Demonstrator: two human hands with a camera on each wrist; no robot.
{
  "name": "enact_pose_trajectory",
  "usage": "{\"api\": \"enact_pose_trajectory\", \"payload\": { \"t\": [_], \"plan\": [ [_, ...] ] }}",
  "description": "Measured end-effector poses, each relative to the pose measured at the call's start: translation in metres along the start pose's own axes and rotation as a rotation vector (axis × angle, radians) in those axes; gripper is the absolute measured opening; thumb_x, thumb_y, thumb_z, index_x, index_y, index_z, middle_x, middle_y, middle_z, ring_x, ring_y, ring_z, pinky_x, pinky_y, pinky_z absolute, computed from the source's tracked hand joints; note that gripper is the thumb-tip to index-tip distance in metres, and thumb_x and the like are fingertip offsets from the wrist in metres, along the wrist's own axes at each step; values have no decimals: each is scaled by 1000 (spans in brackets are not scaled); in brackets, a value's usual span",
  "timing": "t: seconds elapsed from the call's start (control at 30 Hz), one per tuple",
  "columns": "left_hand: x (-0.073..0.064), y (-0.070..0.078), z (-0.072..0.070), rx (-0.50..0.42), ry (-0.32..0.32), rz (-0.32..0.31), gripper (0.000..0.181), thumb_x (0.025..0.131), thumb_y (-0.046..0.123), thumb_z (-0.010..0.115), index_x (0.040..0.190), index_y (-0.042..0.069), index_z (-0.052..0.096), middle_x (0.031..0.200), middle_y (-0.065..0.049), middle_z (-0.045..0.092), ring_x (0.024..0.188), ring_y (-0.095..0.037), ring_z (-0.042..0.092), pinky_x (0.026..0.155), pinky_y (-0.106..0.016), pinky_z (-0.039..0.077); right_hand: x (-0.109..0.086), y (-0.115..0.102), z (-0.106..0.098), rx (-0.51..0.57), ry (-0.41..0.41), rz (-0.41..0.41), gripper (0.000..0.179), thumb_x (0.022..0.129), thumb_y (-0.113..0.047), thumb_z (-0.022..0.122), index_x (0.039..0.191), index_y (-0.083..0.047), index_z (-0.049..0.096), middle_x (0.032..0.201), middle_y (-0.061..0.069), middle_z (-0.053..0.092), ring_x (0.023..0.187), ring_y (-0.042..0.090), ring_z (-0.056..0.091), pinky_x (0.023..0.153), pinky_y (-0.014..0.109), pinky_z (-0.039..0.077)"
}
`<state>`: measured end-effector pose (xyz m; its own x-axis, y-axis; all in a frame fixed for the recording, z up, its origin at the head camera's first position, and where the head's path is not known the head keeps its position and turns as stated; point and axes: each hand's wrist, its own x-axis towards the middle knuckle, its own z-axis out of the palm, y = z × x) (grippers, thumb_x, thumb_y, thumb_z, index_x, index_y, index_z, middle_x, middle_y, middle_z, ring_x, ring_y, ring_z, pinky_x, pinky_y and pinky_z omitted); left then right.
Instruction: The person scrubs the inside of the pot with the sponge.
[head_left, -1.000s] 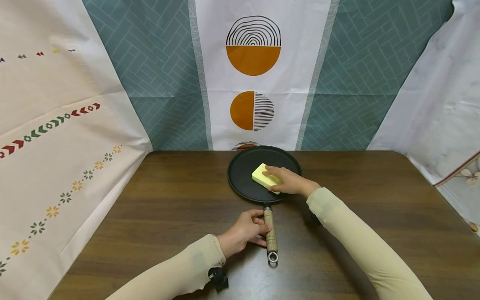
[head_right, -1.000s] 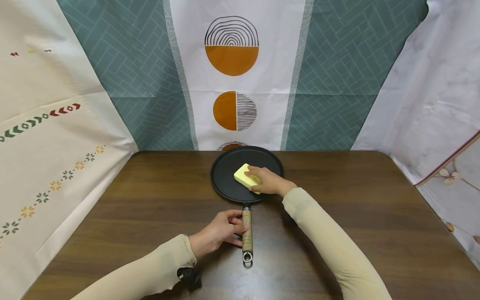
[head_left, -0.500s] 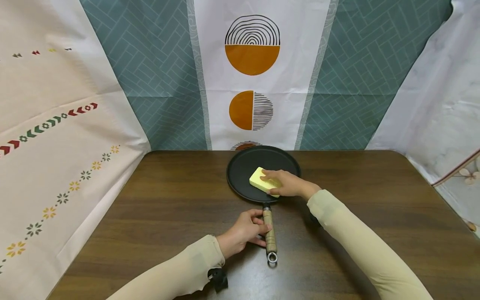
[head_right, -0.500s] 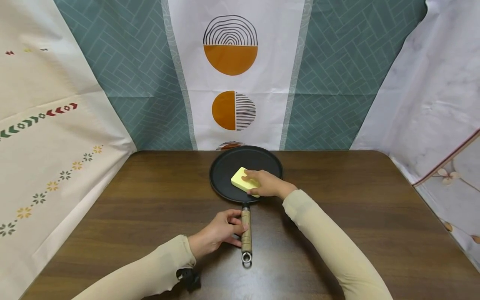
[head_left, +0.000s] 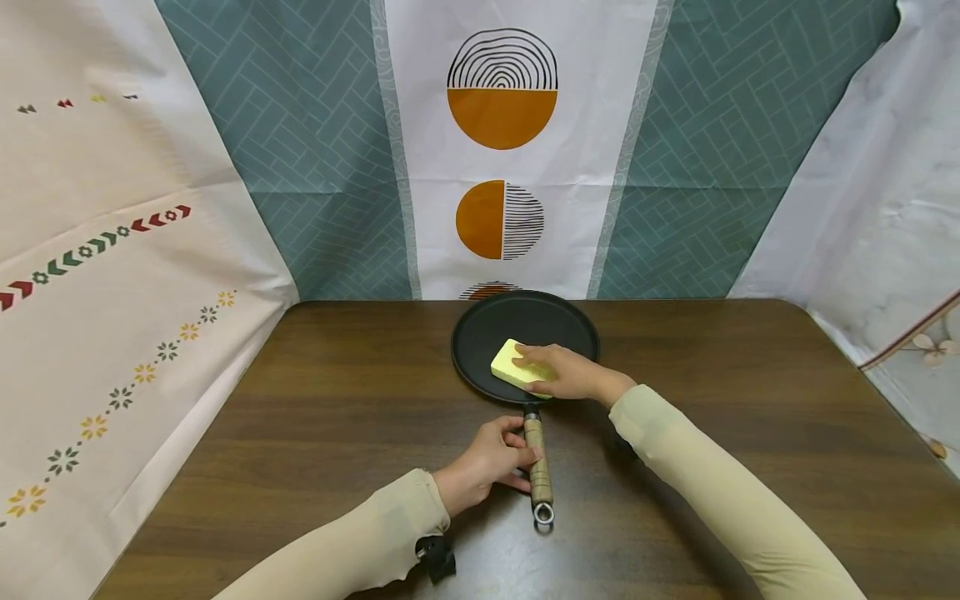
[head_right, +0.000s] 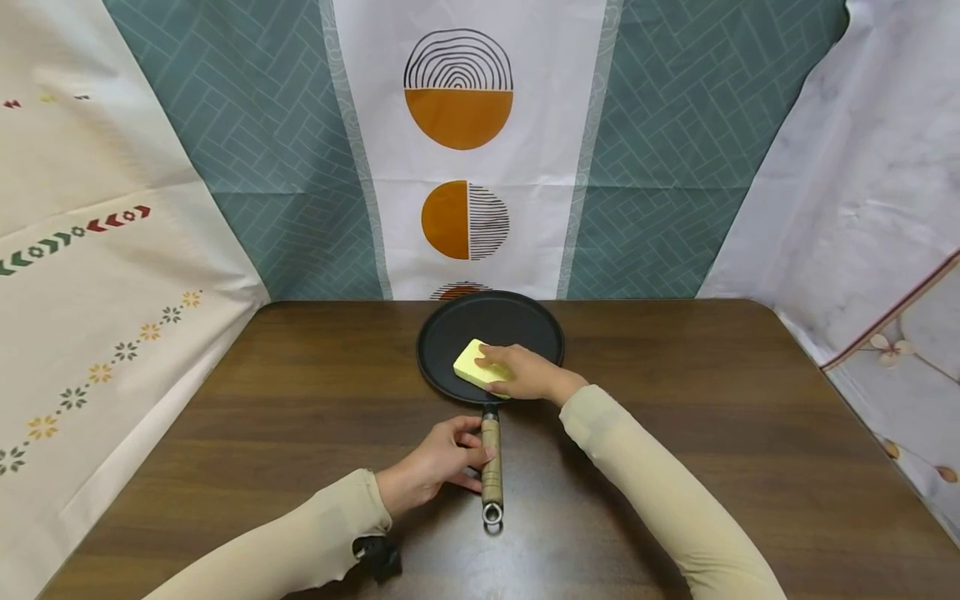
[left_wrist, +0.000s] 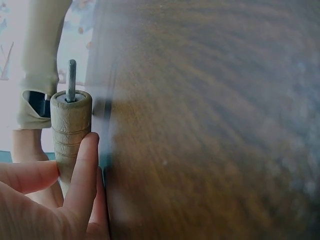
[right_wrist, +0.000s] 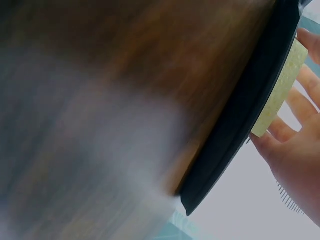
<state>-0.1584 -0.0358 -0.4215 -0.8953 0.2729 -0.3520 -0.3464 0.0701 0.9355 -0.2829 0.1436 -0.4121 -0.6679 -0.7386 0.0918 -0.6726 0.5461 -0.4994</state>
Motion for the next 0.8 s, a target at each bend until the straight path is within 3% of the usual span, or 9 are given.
{"api": "enact_pose_trajectory", "payload": {
  "t": [0.8],
  "plan": [
    [-2, 2, 0, 17, -7, 14, 62, 85, -9, 66, 139, -11, 35, 92, -11, 45, 70, -24, 59, 55, -37, 61, 24, -19, 15, -21, -29, -23, 48, 94, -17, 63, 137, -2, 51, 151, 17, 34, 130, 39, 40, 112, 52, 33]
  ]
}}
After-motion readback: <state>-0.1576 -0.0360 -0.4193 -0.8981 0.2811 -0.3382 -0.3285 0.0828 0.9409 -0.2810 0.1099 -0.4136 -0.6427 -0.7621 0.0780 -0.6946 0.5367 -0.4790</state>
